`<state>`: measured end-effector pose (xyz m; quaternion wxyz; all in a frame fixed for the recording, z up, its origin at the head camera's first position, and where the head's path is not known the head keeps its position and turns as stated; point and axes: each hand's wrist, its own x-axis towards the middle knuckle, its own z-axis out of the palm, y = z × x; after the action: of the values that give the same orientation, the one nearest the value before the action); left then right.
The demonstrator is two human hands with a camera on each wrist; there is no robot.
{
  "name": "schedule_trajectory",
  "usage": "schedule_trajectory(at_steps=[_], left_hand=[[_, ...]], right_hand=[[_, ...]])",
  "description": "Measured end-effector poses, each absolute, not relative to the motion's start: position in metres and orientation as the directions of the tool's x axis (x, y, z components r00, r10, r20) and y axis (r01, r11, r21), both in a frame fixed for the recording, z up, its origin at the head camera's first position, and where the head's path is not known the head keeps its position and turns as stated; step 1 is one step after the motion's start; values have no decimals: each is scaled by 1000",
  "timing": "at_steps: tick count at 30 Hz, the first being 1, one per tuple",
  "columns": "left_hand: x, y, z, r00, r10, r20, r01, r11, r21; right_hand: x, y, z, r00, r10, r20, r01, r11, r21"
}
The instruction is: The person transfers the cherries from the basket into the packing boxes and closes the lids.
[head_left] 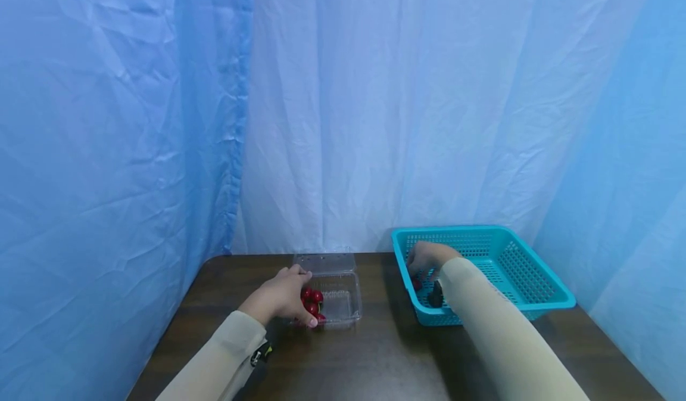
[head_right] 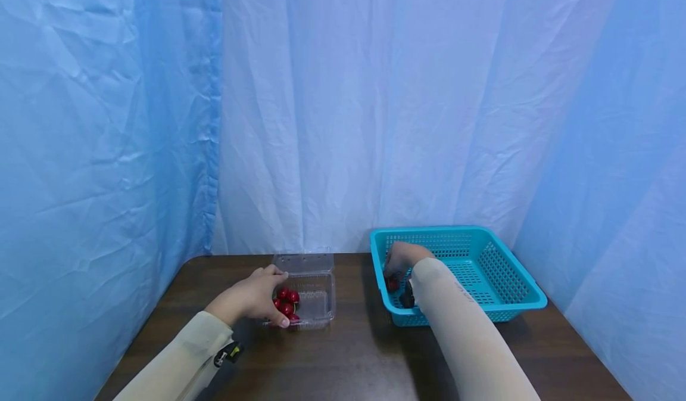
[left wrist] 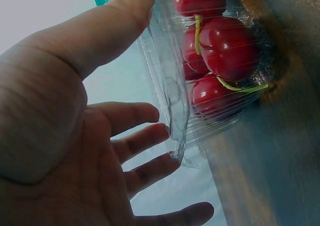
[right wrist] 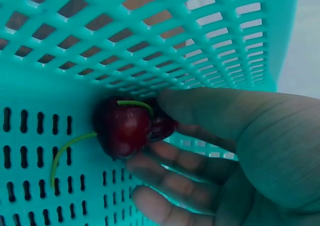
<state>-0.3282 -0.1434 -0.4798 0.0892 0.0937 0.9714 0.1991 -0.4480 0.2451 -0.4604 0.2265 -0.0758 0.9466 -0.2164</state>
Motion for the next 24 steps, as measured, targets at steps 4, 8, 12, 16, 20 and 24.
schedule_trajectory(at_steps=[4, 8, 12, 16, 20, 24], left_hand=[[-328, -144, -480, -966, 219, -137, 147, 902, 407], [-327, -143, -479, -965, 222, -137, 149, 900, 409], [-327, -142, -477, -964, 227, -140, 151, 898, 412], [-326, -141, -473, -964, 225, -145, 149, 901, 409], [-325, -141, -472, -964, 218, -150, 141, 902, 407], [-326, -142, -473, -964, 220, -149, 142, 901, 410]], right_hand=[[-448, 243, -461, -886, -250, -391, -56, 894, -445], [-449, 242, -460, -890, -238, -389, -45, 895, -443], [-450, 243, -457, -894, -238, -380, -48, 894, -445], [-450, 247, -450, -901, -251, -355, -61, 881, -469], [-451, 252, -439, -911, -257, -322, -77, 874, -479], [-450, 253, -427, -931, -236, -278, -75, 870, -487]])
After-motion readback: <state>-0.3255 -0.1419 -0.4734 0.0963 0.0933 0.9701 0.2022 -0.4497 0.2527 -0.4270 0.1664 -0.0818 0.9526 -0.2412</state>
